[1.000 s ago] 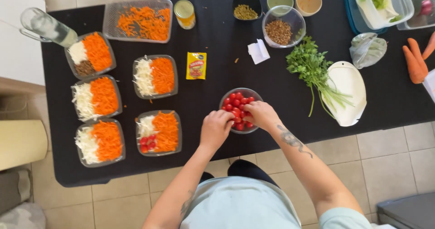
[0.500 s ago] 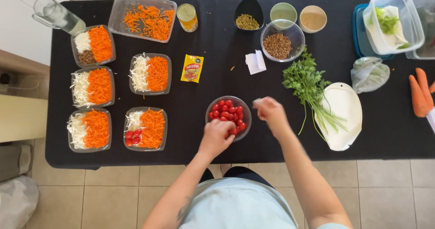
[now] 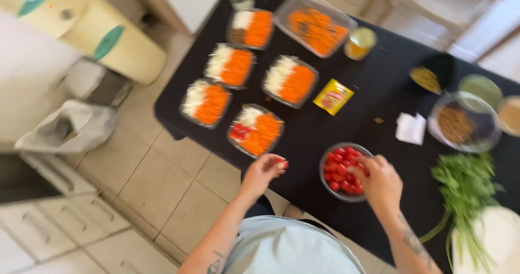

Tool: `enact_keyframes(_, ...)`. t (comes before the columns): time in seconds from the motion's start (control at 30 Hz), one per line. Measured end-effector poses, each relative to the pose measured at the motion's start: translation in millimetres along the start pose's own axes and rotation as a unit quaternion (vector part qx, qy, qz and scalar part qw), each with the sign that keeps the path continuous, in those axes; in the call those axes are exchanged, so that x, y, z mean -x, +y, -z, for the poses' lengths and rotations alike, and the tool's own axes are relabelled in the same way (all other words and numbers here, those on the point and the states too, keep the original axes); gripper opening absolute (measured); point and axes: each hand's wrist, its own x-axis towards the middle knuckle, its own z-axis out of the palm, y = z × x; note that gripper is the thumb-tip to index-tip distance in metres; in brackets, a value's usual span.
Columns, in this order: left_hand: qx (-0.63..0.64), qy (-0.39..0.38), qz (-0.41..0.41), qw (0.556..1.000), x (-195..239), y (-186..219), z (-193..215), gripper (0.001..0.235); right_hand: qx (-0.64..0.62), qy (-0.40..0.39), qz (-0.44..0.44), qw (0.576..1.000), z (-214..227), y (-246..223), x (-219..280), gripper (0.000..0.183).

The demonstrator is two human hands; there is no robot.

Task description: The person arranges cherry tomatoes into several meal prep containers that already contain shredded carrots and cabbage. They then move to the stove and stir chopped chicken pieces in a frying pan using a spatula.

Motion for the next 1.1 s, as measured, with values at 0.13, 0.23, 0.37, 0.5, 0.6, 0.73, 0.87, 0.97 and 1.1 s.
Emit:
enact_keyframes(0.13,0.241,-0.043,0.122,0.962,13,30,5,0.022,-0.275,-0.119,0.023,0.954,-33,-88,-16,0.027)
enact_keyframes(0.23,0.303,0.006,0.162,0.939,-9,7,35,0.031,-0.234,-0.126,0.058,0.962,-49,-157,-37,0.036)
enact_keyframes(0.37,0.354,0.065,0.197,0.912,-28,33,110,0.057,-0.298,-0.122,0.069,0.944,-89,-218,-74,0.043)
enact_keyframes(0.5,0.254,0.147,0.097,0.951,-74,7,214,0.035,-0.353,-0.207,-0.084,0.909,-142,-274,-112,0.025)
enact_keyframes(0.6,0.039,0.172,0.058,0.983,-118,9,295,0.034,-0.366,-0.223,-0.135,0.893,-159,-320,-145,0.032)
enact_keyframes(0.73,-0.205,0.125,-0.045,0.970,-161,44,342,0.029,-0.303,-0.183,-0.094,0.930,-165,-384,-175,0.029)
enact_keyframes(0.87,-0.305,0.045,-0.112,0.945,-196,32,345,0.033,-0.220,-0.143,-0.051,0.964,-232,-394,-180,0.030)
enact_keyframes(0.97,-0.374,-0.019,-0.110,0.921,-204,22,343,0.022,-0.174,-0.098,-0.041,0.979,-256,-402,-174,0.034)
enact_keyframes(1.1,-0.381,-0.011,-0.127,0.916,-208,6,351,0.021,-0.118,-0.129,-0.069,0.982,-276,-409,-171,0.039)
